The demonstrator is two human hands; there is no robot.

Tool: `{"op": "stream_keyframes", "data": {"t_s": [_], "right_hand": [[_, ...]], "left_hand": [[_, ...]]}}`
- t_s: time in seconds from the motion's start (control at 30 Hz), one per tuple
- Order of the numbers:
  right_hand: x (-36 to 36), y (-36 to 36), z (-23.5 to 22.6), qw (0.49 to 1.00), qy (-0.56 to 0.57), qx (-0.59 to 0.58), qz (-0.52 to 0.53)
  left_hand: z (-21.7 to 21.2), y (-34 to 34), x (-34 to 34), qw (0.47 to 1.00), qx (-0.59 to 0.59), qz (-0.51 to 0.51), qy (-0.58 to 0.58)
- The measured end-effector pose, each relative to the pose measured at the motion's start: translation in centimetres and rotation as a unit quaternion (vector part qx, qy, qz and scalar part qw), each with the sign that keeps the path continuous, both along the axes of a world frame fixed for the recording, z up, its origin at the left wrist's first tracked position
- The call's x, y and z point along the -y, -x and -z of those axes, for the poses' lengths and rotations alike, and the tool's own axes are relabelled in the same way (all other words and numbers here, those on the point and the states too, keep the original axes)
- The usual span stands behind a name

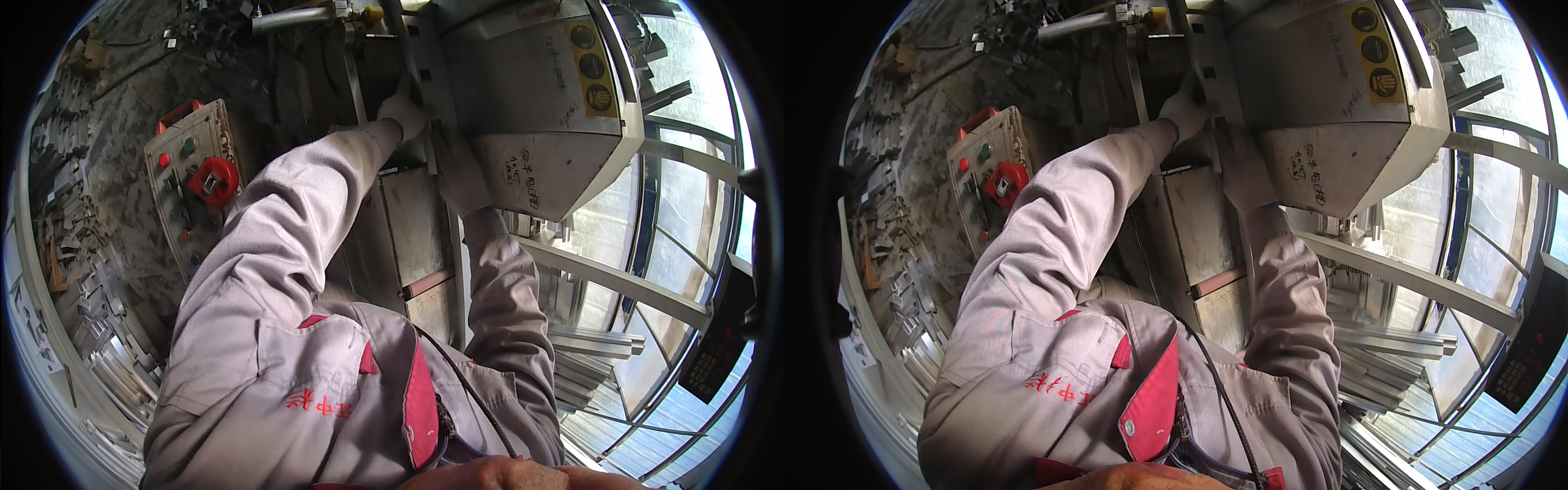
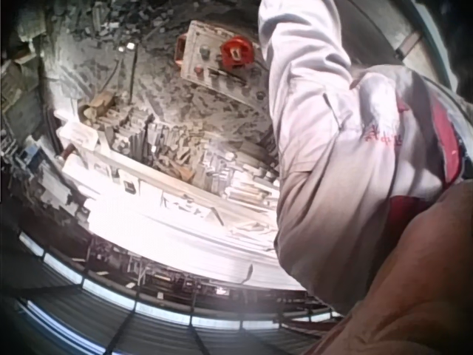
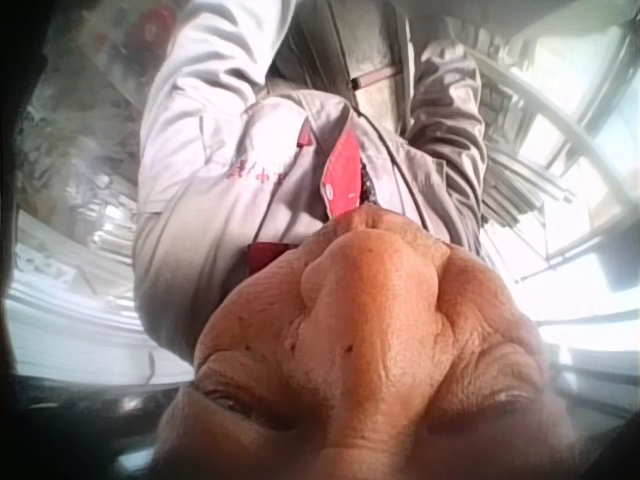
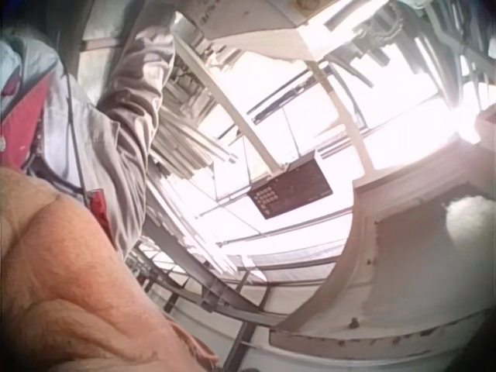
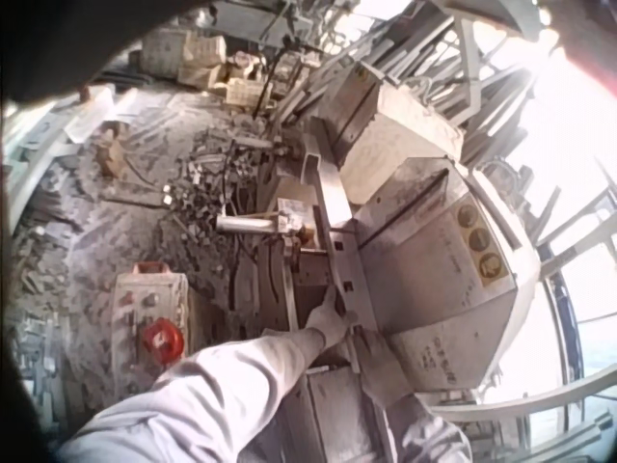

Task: The person operates a handheld control box to run a metal cutting machine. They repeatedly place metal bars into the machine, activate the cut, and remove the cut pieces. The person wears gloves and a work jacket while performing the task in a workshop.

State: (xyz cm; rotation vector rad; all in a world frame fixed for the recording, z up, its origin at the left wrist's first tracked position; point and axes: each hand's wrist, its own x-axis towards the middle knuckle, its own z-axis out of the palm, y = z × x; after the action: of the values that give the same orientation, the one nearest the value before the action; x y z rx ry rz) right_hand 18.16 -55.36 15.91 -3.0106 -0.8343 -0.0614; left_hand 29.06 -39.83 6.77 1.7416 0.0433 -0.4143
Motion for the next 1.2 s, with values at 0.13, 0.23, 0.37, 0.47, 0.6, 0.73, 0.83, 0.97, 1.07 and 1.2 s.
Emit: {"op": "stream_keyframes", "data": {"t_s": [0.13,0.23,0.37,0.47,0.6,0.73,0.83,0.97,1.07,1.2], "right_hand": [[0.5,-0.1,0.6,0.999,0.026,-0.017,0.025],[0.8,0.0,1.0,0.999,0.018,-0.008,0.026],[0.8,0.3,1.2,0.999,-0.007,0.005,0.034],[0.8,0.5,0.9,0.999,0.007,-0.005,0.05],[0.3,0.5,0.7,0.996,0.065,0.001,0.054],[-0.1,0.3,0.6,0.996,0.078,-0.01,0.042],[0.0,0.2,0.5,0.993,0.096,-0.045,0.059],[0.0,0.3,0.4,0.993,0.093,-0.04,0.053],[-0.1,0.2,0.3,0.993,0.1,-0.039,0.047],[-0.4,0.2,0.7,0.991,0.131,-0.016,0.025]], "left_hand": [[-1.6,0.9,-1.3,0.999,-0.016,0.005,-0.043],[-3.6,2.5,-3.5,0.999,0.002,0.027,-0.033],[-6.0,7.9,-6.5,0.993,0.109,-0.005,0.048],[-6.5,12.2,-9.8,0.995,0.049,-0.018,0.081],[-5.9,18.6,-16.4,0.99,-0.017,-0.063,0.121],[-4.1,24.6,-24.6,0.975,-0.021,-0.19,0.114],[-1.0,26.6,-30.6,0.948,-0.02,-0.315,0.046],[4.2,27.1,-38.0,0.904,-0.029,-0.398,-0.154],[7.0,25.8,-40.6,0.894,-0.037,-0.347,-0.282],[8.4,22.0,-42.5,0.891,-0.087,-0.267,-0.358]]}}
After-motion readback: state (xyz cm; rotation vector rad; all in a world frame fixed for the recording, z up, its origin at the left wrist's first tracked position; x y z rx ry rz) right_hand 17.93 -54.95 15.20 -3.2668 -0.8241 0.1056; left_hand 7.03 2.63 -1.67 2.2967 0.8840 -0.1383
